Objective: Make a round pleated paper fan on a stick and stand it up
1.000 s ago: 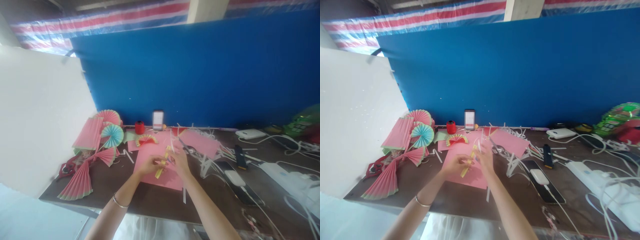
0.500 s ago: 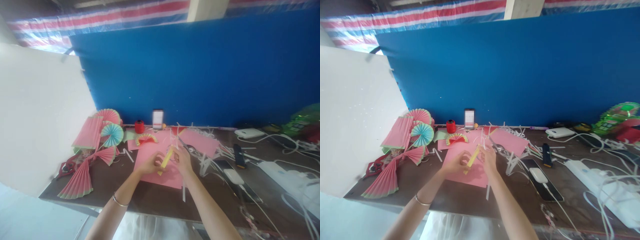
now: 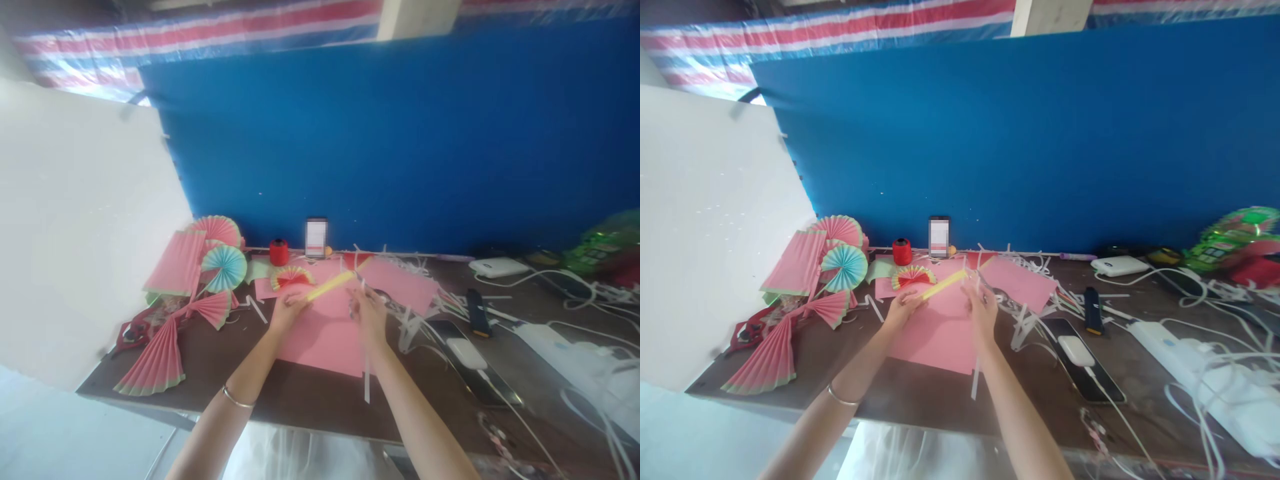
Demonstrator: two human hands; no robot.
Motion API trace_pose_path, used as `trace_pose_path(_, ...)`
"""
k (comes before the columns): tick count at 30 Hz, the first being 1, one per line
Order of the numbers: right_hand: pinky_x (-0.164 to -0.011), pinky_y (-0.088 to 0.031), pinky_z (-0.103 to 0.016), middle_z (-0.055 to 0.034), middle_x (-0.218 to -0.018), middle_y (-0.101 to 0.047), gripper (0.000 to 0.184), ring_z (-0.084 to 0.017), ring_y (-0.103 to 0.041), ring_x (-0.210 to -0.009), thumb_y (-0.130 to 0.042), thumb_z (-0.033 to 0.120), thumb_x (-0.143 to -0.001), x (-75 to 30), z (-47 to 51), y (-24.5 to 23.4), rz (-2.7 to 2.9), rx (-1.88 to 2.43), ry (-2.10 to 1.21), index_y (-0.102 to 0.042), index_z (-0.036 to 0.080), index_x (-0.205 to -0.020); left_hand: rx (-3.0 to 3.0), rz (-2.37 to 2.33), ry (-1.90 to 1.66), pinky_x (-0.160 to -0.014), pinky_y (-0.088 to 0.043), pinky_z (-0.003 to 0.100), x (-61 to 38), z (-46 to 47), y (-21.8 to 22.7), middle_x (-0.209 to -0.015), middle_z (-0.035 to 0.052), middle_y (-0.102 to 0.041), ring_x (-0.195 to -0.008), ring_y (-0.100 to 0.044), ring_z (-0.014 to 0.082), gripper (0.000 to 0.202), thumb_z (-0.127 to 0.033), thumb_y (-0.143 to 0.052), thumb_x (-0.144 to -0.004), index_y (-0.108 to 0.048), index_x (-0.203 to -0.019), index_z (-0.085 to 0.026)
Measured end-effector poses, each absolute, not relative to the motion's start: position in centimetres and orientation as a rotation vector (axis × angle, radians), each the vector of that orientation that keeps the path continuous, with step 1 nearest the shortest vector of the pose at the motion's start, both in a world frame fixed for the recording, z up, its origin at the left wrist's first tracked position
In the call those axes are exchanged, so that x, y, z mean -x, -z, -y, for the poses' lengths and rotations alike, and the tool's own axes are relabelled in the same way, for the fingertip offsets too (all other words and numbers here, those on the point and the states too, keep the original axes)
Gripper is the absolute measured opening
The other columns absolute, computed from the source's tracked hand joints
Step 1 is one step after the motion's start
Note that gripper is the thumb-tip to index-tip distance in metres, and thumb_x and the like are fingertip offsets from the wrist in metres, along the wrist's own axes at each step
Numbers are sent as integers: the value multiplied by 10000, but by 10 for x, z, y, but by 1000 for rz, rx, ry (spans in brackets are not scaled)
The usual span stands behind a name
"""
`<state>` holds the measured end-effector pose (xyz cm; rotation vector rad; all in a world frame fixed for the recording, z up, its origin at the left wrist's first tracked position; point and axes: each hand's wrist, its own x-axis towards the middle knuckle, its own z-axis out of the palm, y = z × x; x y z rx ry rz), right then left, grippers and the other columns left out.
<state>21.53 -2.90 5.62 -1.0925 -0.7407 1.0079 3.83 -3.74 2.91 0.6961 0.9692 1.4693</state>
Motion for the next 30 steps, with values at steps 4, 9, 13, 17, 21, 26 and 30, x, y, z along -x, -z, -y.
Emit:
trace_pose_path(4, -468, -356, -236, 1, -583, -600, 504, -122, -514, -496, -644, 609, -627, -218, 32, -63, 850, 1219, -731, -565, 178, -876, -657, -1018, -1607, -752, -538, 324, -35, 34, -24, -717, -8, -648, -722, -675, 160, 587, -204, -755, -609, -414, -1086, -178)
trace_pose_path(9, -628, -419, -302, -66, -851, -678, 374, -200, -593, -704, -602, 505, -715, -218, 41, -69, 1212, 1305, -517, -631, 206, -937, -764, -1077, -1667, -763, -528, 294, -35, 34, -23, -880, 3, -609, -781, -647, 127, 488, -183, -704, -633, -429, -1035, -200)
trace_pose_path(13, -699, -423, -326, -55, -901, -670, 243, -225, -587, -815, -537, 434, -774, -212, 42, -62, 1494, 1301, -436, -665, 244, -852, -769, -1067, -1689, -765, -524, 310, -35, 36, -29, -781, -29, -588, -728, -638, 115, 494, -215, -713, -620, -407, -1007, -200)
trace_pose_path(17, -730, -418, -344, -48, -864, -628, 219, -227, -565, -843, -508, 395, -788, -207, 43, -58, 1791, 1294, -308, -661, 246, -737, -798, -1023, -1694, -762, -518, 326, -35, 37, -30, -726, -32, -616, -706, -644, 128, 531, -262, -739, -601, -393, -999, -198)
trace_pose_path(21, -749, -420, -344, -45, -827, -605, 234, -220, -555, -846, -476, 378, -805, -203, 45, -57, 1898, 1319, -271, -663, 248, -756, -885, -1001, -1704, -761, -514, 319, -38, 37, -30, -750, -6, -641, -730, -652, 142, 499, -270, -740, -610, -413, -979, -194)
trace_pose_path(26, -796, -414, -388, -64, -900, -601, 263, -257, -528, -942, -477, 420, -793, -201, 45, -54, 1769, 1457, -270, -667, 241, -761, -953, -1086, -1745, -762, -510, 317, -43, 39, -34, -781, 25, -645, -769, -655, 166, 411, -253, -732, -626, -460, -924, -176)
trace_pose_path(30, -923, -336, -443, -86, -982, -606, 284, -298, -427, -1129, -487, 436, -797, -199, 49, -56, 1723, 1399, -249, -688, 236, -783, -977, -1109, -1710, -767, -510, 327, -44, 42, -35, -873, 54, -654, -820, -654, 183, 395, -266, -728, -637, -476, -928, -176)
